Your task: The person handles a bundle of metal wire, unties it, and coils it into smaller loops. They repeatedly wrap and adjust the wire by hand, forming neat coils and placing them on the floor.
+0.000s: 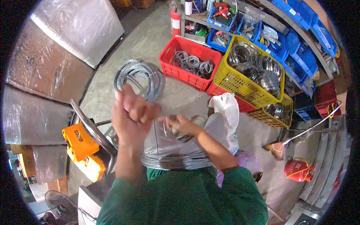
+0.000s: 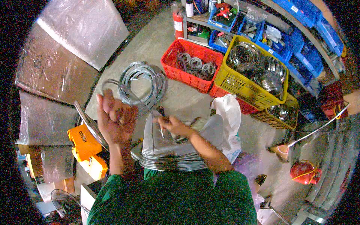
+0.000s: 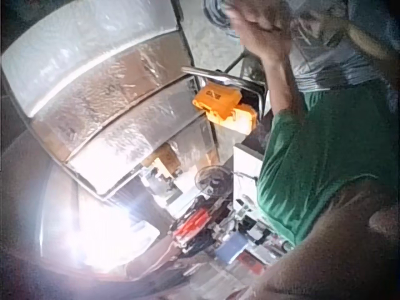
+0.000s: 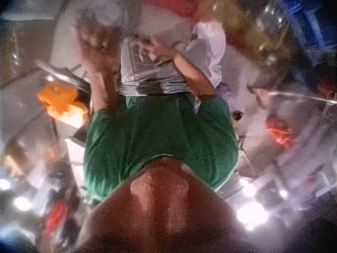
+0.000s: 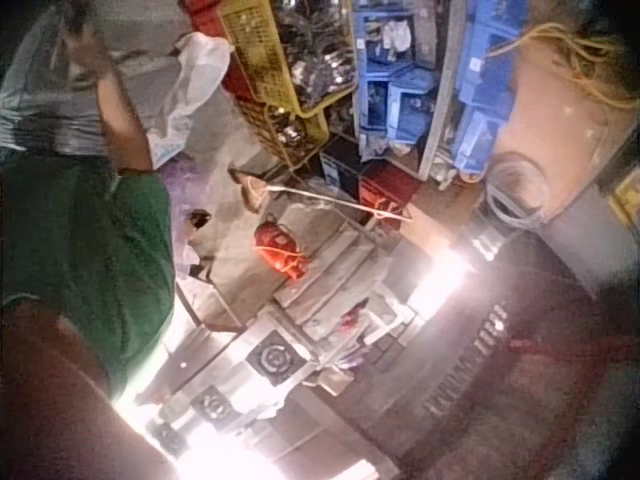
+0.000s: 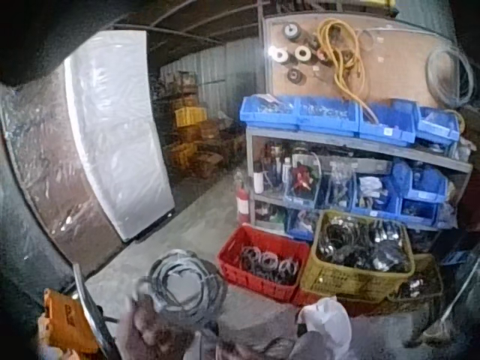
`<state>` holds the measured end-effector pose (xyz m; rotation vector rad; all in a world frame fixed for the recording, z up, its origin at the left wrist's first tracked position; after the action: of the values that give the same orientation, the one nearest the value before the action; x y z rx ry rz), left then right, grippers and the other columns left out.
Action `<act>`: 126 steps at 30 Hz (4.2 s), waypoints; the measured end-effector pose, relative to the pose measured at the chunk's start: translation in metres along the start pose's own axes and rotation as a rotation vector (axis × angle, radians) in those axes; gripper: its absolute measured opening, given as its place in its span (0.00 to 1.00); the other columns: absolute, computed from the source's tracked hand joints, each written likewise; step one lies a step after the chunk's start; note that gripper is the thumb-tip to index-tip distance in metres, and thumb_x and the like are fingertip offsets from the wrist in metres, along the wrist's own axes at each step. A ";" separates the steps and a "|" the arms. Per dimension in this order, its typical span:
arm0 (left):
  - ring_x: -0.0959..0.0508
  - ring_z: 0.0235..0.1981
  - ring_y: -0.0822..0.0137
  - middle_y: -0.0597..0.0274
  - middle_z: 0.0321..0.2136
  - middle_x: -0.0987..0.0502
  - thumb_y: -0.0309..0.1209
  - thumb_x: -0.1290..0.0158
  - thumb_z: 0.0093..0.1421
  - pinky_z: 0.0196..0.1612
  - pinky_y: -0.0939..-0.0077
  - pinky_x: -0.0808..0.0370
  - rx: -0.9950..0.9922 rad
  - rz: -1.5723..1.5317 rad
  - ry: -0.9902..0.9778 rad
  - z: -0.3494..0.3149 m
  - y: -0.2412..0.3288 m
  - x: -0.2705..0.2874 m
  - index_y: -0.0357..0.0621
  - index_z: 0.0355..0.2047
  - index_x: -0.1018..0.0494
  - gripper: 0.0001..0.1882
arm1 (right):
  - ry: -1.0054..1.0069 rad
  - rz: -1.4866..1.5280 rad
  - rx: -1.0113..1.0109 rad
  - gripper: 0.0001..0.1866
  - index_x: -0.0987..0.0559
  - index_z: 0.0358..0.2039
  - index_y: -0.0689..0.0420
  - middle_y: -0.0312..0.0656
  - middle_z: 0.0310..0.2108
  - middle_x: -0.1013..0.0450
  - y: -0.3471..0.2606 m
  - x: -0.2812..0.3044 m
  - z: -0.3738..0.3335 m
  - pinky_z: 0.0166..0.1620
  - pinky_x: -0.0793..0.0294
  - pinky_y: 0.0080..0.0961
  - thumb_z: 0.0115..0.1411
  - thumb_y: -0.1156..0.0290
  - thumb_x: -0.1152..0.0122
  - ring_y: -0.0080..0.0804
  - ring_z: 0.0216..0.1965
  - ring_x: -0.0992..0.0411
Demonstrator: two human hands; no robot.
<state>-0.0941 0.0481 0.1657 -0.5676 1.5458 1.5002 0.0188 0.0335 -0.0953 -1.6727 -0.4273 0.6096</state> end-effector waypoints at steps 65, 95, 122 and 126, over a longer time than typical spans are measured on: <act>0.44 0.11 0.82 0.73 0.14 0.41 0.30 0.57 0.68 0.11 0.82 0.45 -0.319 0.250 -0.328 -0.039 0.234 -0.027 0.45 0.34 0.33 0.06 | 0.278 -1.201 0.306 0.22 0.20 0.42 0.59 0.44 0.36 0.21 -0.412 0.081 0.013 0.40 0.26 0.36 0.70 0.52 0.51 0.31 0.35 0.27; 0.20 0.36 0.47 0.47 0.29 0.22 0.35 0.49 0.62 0.39 0.51 0.29 0.074 2.061 -0.280 -0.013 -0.075 0.071 0.41 0.32 0.29 0.10 | 0.192 -1.043 0.110 0.16 0.24 0.32 0.59 0.39 0.25 0.27 -0.171 0.053 -0.078 0.32 0.27 0.36 0.59 0.59 0.32 0.33 0.26 0.27; 0.29 0.61 0.56 0.54 0.60 0.28 0.38 0.54 0.63 0.63 0.63 0.34 0.059 2.206 -1.042 -0.047 -0.056 0.154 0.48 0.62 0.31 0.26 | 0.206 -0.780 0.090 0.20 0.23 0.35 0.63 0.57 0.24 0.27 -0.197 0.045 -0.024 0.35 0.28 0.44 0.68 0.55 0.46 0.53 0.29 0.23; 0.19 0.42 0.55 0.51 0.41 0.20 0.47 0.53 0.69 0.48 0.63 0.24 0.401 0.822 -0.094 -0.008 -0.012 0.146 0.33 0.57 0.31 0.29 | 0.046 -0.930 0.108 0.18 0.22 0.38 0.60 0.58 0.29 0.25 -0.218 0.035 -0.025 0.38 0.27 0.48 0.68 0.56 0.47 0.59 0.35 0.24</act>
<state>-0.1606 0.0748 0.0374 0.4263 2.0536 1.6706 0.0736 0.0755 0.1158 -1.1954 -1.0283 -0.0978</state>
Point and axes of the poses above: each hand's wrist, its own z-axis towards the middle knuckle, its own x-axis out of the back of the hand, y = z × x, the point moved 6 cm from there along z, towards the middle knuckle
